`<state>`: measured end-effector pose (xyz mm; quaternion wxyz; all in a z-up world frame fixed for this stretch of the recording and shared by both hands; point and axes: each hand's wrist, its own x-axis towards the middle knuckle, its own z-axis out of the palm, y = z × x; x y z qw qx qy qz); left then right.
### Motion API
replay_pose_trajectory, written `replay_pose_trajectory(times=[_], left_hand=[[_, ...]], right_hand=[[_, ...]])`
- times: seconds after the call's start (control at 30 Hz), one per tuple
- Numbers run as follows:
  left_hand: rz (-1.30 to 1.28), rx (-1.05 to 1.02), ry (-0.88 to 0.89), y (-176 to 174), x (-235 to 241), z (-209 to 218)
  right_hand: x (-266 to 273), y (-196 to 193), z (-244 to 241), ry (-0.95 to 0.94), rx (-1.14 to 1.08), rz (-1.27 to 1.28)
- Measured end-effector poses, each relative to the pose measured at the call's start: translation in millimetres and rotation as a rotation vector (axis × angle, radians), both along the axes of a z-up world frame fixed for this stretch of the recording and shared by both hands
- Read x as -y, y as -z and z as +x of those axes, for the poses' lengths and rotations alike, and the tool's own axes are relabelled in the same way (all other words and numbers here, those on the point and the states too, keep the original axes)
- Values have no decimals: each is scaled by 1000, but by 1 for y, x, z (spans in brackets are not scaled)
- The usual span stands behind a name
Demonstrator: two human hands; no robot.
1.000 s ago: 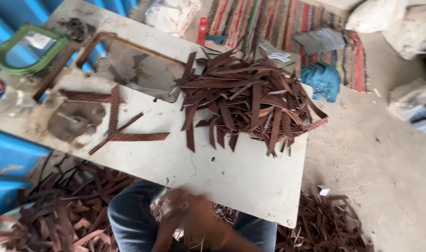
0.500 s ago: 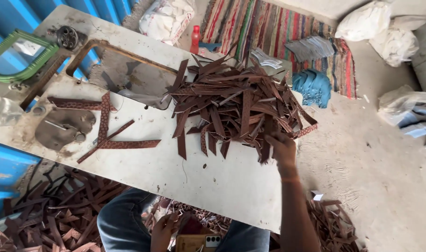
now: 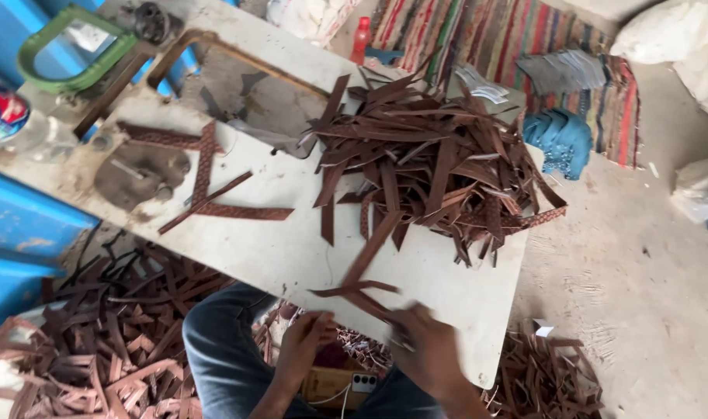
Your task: Trimming excess material from brown leather shoe straps using a handheld blade.
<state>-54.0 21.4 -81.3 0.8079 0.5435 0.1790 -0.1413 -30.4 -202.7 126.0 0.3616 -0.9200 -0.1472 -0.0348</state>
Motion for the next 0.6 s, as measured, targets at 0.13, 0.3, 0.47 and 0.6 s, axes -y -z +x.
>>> replay_pose_trajectory(times=[0.13,0.3,0.47,0.6], left_hand=[[85,-114,-24,-25,-3,-4],[812,437,-91,-79,0,-7],[1066,731,102,-105,13,42],[1192,673,328,-49,24,50]], right_hand=[[-18,64,11,-55,-80,-194],[-10,56,16,-33,-259,-129],[-8,51,34,96,-194,-59],[-5,61,44,145,-5,-121]])
